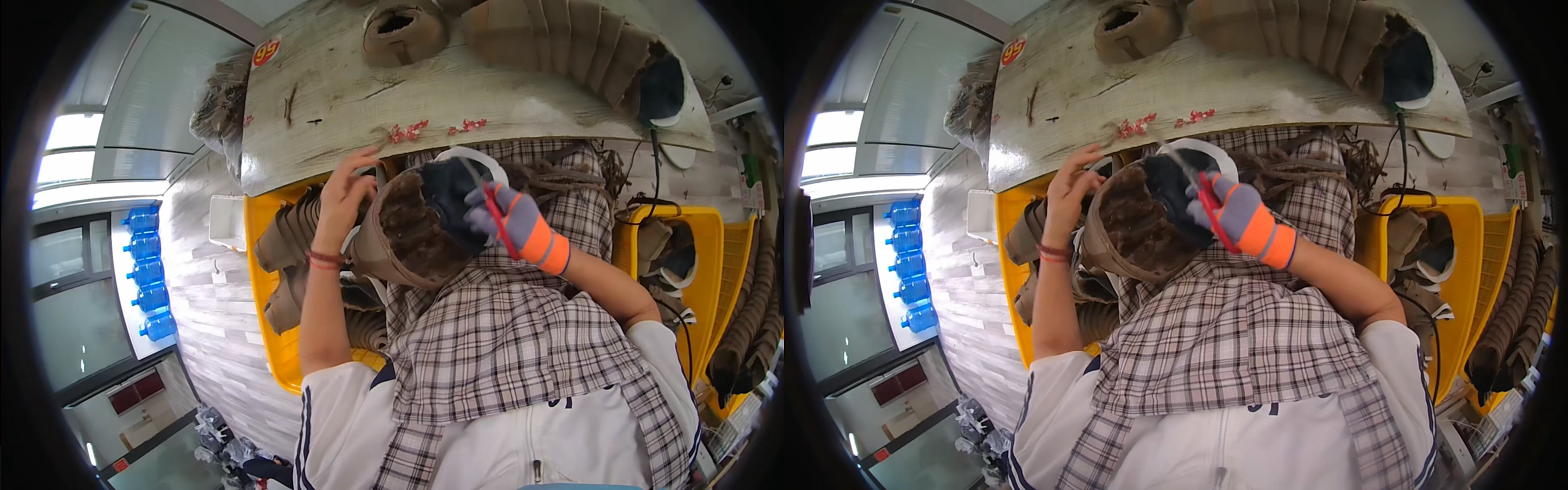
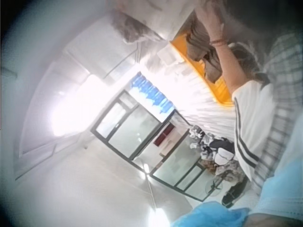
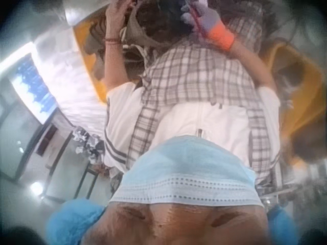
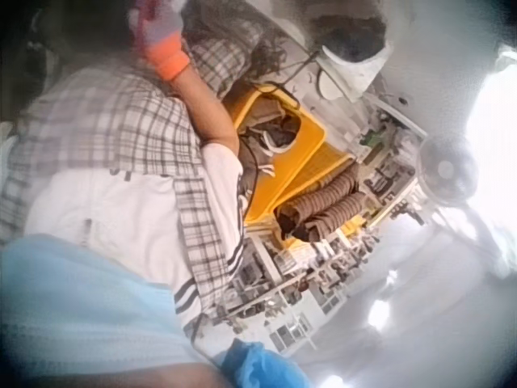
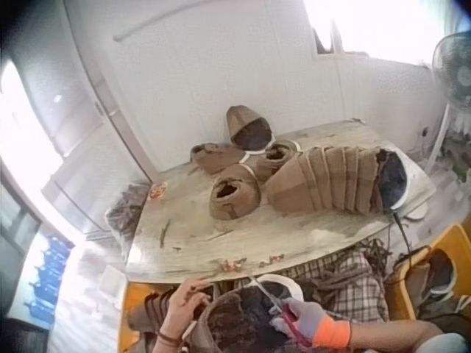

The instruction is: The person trims the interior lining of several brown boots using a green electric trimmer and red-handled scissors. They repeatedly pick up boots from a yellow basket, trim the inside, and place them back. The work occurs at a wooden table with a fan and water bottles visible in the background.

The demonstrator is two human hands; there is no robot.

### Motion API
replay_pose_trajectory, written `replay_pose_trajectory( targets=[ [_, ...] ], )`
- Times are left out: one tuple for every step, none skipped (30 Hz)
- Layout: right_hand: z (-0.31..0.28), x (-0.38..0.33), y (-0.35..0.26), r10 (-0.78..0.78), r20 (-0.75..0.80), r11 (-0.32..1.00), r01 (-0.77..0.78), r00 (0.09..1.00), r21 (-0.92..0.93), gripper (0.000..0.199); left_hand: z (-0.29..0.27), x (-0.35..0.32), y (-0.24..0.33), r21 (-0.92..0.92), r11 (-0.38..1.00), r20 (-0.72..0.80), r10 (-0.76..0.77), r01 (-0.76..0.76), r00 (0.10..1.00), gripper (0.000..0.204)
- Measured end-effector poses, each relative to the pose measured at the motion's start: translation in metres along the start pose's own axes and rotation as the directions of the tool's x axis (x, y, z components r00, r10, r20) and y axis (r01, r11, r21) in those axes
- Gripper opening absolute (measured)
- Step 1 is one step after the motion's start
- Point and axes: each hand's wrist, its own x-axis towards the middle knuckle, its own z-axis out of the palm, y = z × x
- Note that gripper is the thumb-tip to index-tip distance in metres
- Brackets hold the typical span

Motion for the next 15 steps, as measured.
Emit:
replay_pose_trajectory(
  targets=[
    [0.003,-0.002,0.022,0.03,-0.014,0.993,-0.031,0.999,-0.11,0.04,-0.001,-0.006,-0.017,-0.007,1.0,-0.122,0.014,-0.015,0.992,0.016],
    [0.002,-0.004,0.025,0.062,-0.024,0.988,-0.065,0.998,-0.14,0.041,-0.004,-0.023,-0.035,-0.003,1.0,-0.248,0.023,-0.025,0.968,0.018],
    [0.002,-0.007,0.027,0.097,-0.046,0.98,-0.104,0.994,-0.172,0.043,-0.005,-0.04,-0.053,-0.004,0.999,-0.361,0.033,-0.037,0.932,0.021],
    [0.002,-0.009,0.03,0.132,-0.067,0.969,-0.143,0.989,-0.203,0.045,-0.004,-0.059,-0.065,0.041,0.997,-0.393,-0.042,0.063,0.919,0.02],
    [0.002,-0.01,0.021,0.117,-0.058,0.947,-0.129,0.991,-0.293,0.046,-0.01,-0.086,-0.09,-0.138,0.974,-0.373,-0.221,0.181,0.901,0.023],
    [0.0,-0.008,0.016,0.116,-0.025,0.919,-0.117,0.993,-0.376,0.047,-0.007,-0.103,-0.088,-0.381,0.895,-0.323,-0.364,0.233,0.874,0.024],
    [-0.003,-0.006,0.012,0.12,0.008,0.884,-0.103,0.993,-0.455,0.047,-0.001,-0.12,-0.085,-0.598,0.754,-0.241,-0.493,0.272,0.836,0.024],
    [-0.005,-0.005,0.008,0.124,0.05,0.84,-0.078,0.991,-0.537,0.048,0.005,-0.131,-0.085,-0.78,0.558,-0.138,-0.593,0.282,0.793,0.024],
    [-0.004,-0.006,0.003,0.053,0.055,0.845,-0.015,0.997,-0.534,0.041,0.009,-0.135,-0.088,-0.786,0.554,-0.143,-0.592,0.272,0.794,0.025],
    [-0.005,-0.005,-0.004,-0.052,0.092,0.784,0.098,0.994,-0.613,0.038,0.012,-0.137,-0.091,-0.792,0.553,-0.153,-0.588,0.258,0.794,0.027],
    [-0.009,-0.001,-0.01,-0.155,0.132,0.702,0.203,0.979,-0.682,0.035,0.012,-0.136,-0.096,-0.797,0.552,-0.156,-0.581,0.246,0.798,0.029],
    [-0.011,0.004,-0.012,-0.251,0.18,0.603,0.299,0.951,-0.74,0.033,0.01,-0.133,-0.1,-0.744,0.616,-0.164,-0.544,0.259,0.823,0.031],
    [-0.013,0.009,-0.012,-0.35,0.21,0.561,0.384,0.913,-0.734,0.03,0.008,-0.128,-0.104,-0.686,0.677,-0.166,-0.501,0.266,0.849,0.034],
    [-0.014,0.014,-0.014,-0.337,0.231,0.519,0.385,0.913,-0.763,0.029,0.007,-0.125,-0.108,-0.624,0.734,-0.162,-0.458,0.269,0.874,0.037],
    [-0.014,0.018,-0.019,-0.323,0.251,0.475,0.386,0.913,-0.791,0.029,0.007,-0.125,-0.114,-0.733,0.641,-0.136,-0.468,0.229,0.873,0.038]
  ],
)
